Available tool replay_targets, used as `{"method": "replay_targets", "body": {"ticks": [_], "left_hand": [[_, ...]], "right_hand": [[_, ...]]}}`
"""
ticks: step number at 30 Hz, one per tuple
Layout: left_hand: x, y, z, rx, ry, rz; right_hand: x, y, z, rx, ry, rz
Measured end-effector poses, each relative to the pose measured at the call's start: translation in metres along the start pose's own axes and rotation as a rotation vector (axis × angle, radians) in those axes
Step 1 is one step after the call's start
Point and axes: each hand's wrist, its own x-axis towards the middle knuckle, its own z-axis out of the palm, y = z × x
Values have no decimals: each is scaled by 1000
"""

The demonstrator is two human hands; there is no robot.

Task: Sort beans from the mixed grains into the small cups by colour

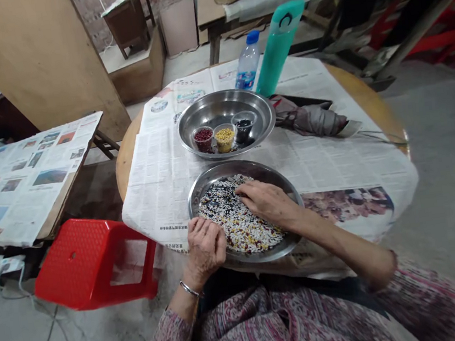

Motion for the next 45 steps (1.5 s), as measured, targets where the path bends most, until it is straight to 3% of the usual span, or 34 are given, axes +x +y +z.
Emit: {"method": "replay_targets", "body": {"ticks": [6,12,18,24,32,37,41,45], "left_hand": [[0,1,-2,-32,-10,-8],[2,2,-2,-73,32,9],[-1,1,0,-93,97,-1],[-4,0,2,-118,148,-9],[-3,2,-1,-96,68,-21],[-3,2,-1,-88,69,-34],[-3,2,0,-79,59,-41],[-3,1,0,-75,60,-37]], "right_hand": [[40,-23,12,220,-19,-104],[33,-31,4,400,60,-153],[22,-55,8,269,-110,-465],[12,-52,0,238,-292,-576],[-15,-15,-27,83,-285,-600],[-14,8,-31,-87,-161,-470],[-5,-4,-33,-107,-76,-395],[6,-27,-21,-20,-195,-482]]}}
